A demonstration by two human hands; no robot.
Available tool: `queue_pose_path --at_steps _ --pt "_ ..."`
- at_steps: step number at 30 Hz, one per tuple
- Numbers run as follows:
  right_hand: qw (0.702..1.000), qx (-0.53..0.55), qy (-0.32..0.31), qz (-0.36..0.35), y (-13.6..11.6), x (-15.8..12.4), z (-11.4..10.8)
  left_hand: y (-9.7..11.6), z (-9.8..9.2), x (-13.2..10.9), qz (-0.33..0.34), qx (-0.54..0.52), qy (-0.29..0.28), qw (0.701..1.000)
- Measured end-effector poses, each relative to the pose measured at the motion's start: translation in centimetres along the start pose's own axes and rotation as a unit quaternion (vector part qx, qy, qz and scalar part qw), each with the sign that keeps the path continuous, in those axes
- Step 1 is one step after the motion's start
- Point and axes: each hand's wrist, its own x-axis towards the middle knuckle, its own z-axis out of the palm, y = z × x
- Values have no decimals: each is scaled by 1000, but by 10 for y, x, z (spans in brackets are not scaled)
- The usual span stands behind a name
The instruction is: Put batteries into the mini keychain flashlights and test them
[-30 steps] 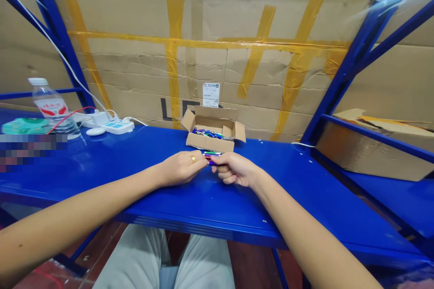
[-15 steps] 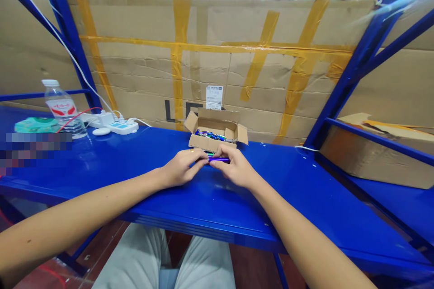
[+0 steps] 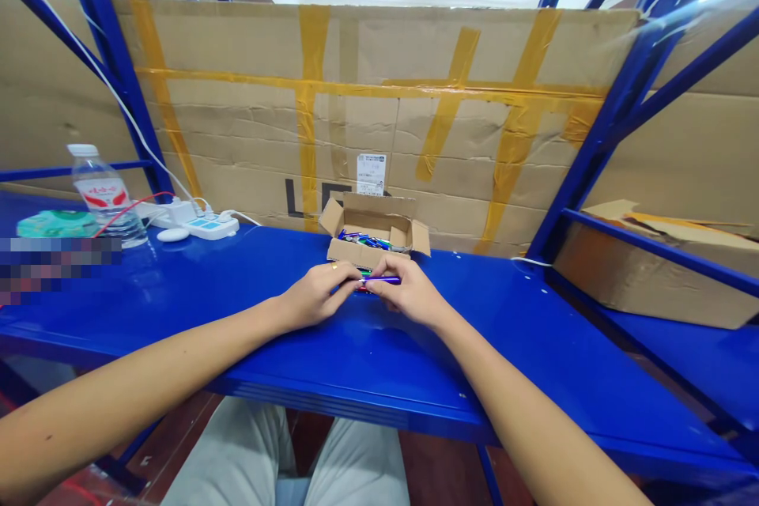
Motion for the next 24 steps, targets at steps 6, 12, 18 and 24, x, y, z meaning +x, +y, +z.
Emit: queue_pose_path --at_steps 6,12,18,24 --pt "951 -234 58 -195 5 3 -3 3 0 1 -89 -73 10 993" --pt "849 -411 57 -327 9 1 -3 8 1 4 -214 -185 15 959" --pt "775 -512 40 -367 8 -1 -4 11 3 5 -301 -338 -6 891" --pt "777 -507 31 -370 11 -6 0 13 3 8 -327 -435 -16 839"
